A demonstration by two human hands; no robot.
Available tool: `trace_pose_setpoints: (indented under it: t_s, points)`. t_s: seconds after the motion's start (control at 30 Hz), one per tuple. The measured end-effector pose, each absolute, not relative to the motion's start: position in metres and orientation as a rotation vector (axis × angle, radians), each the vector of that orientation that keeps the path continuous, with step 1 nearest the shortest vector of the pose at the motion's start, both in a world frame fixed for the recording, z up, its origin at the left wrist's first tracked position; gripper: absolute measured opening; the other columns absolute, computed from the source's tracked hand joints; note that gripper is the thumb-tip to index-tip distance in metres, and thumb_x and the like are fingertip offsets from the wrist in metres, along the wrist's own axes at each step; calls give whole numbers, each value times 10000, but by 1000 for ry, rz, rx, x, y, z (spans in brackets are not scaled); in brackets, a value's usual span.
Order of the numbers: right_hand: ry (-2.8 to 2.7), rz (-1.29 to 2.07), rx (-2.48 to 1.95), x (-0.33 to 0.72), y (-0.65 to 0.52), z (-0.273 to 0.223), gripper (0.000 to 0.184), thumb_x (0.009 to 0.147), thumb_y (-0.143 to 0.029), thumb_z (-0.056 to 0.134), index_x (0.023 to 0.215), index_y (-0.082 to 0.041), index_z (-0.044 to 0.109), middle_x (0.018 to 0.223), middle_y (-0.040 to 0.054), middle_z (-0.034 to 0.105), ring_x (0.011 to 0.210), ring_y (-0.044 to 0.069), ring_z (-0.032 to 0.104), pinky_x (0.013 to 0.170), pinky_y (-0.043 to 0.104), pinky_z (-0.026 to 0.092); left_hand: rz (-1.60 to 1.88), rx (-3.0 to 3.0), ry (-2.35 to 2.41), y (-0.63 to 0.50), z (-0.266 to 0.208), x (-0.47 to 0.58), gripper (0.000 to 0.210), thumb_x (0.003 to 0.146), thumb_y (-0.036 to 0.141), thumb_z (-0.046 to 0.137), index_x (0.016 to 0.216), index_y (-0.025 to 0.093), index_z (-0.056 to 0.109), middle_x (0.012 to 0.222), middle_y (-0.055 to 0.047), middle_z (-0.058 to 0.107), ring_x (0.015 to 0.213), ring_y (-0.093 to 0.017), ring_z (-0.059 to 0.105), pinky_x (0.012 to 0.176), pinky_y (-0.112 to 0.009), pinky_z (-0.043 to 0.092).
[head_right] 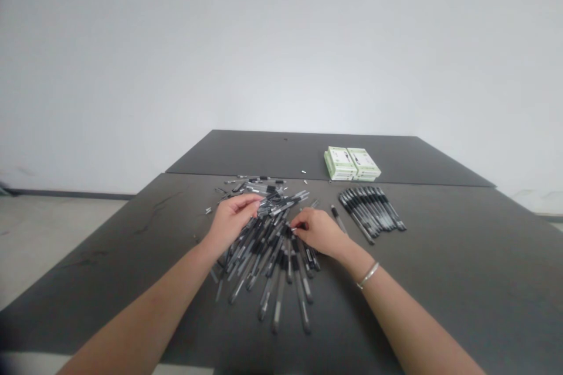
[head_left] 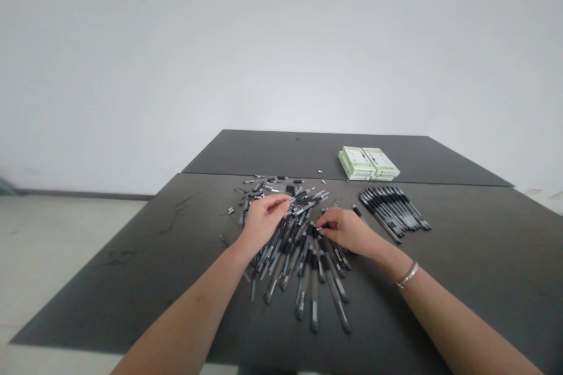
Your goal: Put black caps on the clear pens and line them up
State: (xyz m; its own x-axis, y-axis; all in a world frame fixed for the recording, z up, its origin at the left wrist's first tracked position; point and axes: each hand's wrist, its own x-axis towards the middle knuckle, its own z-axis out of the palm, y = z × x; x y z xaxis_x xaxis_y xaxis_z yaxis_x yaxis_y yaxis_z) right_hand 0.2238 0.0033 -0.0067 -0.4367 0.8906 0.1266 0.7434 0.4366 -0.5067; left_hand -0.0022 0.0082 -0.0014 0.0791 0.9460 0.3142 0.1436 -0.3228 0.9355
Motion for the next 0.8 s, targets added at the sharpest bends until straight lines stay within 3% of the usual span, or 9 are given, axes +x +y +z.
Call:
trace_pose_setpoints:
  t_s: [0.57, 0.7, 0.8]
  points:
    - [-2385, 379, -1356, 216, 3, -14, 93, 735, -134, 600, 754, -174, 682, 789, 40, 628, 682, 146, 569, 651, 255, 422, 1296, 1576, 1113, 7, -2, -1, 176, 764, 246, 623, 857, 144, 732, 627, -7, 650, 562, -123, 566, 584, -227, 456]
    - [-2106, 649, -1306, 224, 2, -15, 61, 774, -202, 584, 767, -177, 639, 716, 10, 628, 620, 123, 548, 597, 239, 420, 1252, 1575, 1080, 5, -1, -1, 190, 768, 272, 618, 853, 150, 737, 610, -6, 635, 552, -119, 550, 567, -226, 449]
    - [-1746, 986, -1176, 233, 1, -11, 138, 789, -312, 622, 815, -177, 603, 690, 1, 646, 574, 112, 553, 544, 226, 423, 1213, 1571, 1041, 2, 1, 0, 199, 755, 282, 627, 846, 149, 743, 582, -1, 616, 542, -115, 537, 560, -224, 442]
